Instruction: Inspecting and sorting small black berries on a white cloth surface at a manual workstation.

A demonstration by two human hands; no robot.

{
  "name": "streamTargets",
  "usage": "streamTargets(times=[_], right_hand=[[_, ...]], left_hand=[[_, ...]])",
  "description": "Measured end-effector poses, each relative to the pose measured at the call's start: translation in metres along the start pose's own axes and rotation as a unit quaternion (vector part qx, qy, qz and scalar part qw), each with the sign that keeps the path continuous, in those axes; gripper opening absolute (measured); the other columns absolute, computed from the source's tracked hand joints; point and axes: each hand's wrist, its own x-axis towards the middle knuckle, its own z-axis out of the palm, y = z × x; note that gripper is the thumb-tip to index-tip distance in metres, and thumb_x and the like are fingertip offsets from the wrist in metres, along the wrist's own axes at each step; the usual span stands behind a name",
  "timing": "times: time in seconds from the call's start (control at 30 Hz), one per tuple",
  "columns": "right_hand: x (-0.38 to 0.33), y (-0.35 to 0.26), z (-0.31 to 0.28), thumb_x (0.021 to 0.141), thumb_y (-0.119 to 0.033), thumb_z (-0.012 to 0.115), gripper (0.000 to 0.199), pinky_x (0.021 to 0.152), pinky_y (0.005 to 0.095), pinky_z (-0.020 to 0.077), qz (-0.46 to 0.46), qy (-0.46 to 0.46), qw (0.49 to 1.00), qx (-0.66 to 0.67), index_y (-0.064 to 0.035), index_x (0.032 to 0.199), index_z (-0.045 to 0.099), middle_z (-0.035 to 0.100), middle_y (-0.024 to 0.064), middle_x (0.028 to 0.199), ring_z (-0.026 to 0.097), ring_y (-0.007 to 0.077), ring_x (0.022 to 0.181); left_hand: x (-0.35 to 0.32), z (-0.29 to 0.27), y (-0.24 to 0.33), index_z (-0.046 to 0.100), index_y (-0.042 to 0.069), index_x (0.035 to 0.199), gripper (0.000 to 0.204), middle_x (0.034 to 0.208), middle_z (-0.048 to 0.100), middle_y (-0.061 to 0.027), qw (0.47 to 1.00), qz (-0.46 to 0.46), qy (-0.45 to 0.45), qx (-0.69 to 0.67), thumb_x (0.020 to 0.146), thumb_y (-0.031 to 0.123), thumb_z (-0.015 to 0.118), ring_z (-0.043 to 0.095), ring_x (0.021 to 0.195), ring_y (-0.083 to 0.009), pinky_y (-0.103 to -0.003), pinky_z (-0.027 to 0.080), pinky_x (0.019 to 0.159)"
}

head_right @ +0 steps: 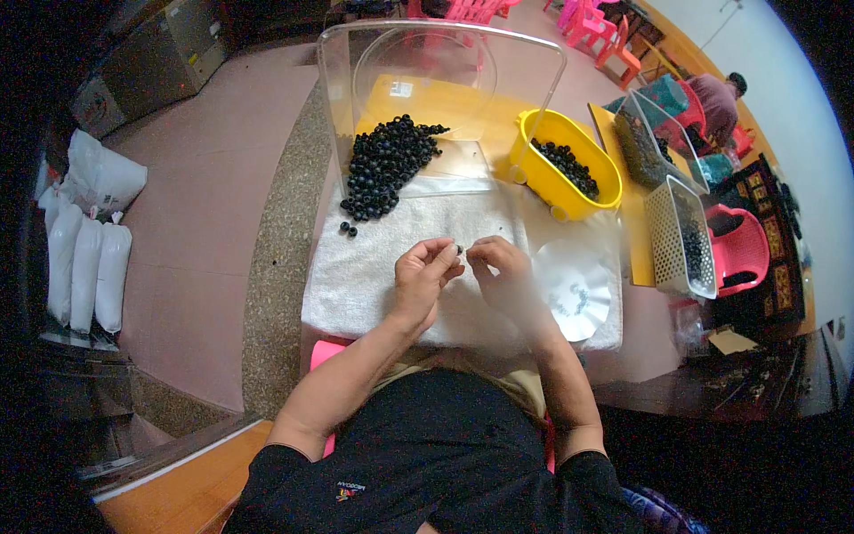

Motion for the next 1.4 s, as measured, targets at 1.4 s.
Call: streamTargets(times=[1.4], right_hand=[[-0.011, 0.001, -0.009, 0.083, 0.002, 0.068, 0.013, 0.071, 0.0228, 0.0513, 0.269, -0.064, 0.934, 0.228, 0.0030, 0.096, 0.065, 0.065, 0.0048, 0.089, 0.063, 0.0113, 0.081]], left_hand=[[-0.001, -0.002, 0.006, 0.061, -0.001, 0.100, 0.012, 0.093, 0.065, -0.0089, 0.992, -0.095, -0.050, -0.067, 0.088, 0.001, 0.063, 0.065, 0.081, -0.0160, -0.029, 0.057, 0.077]])
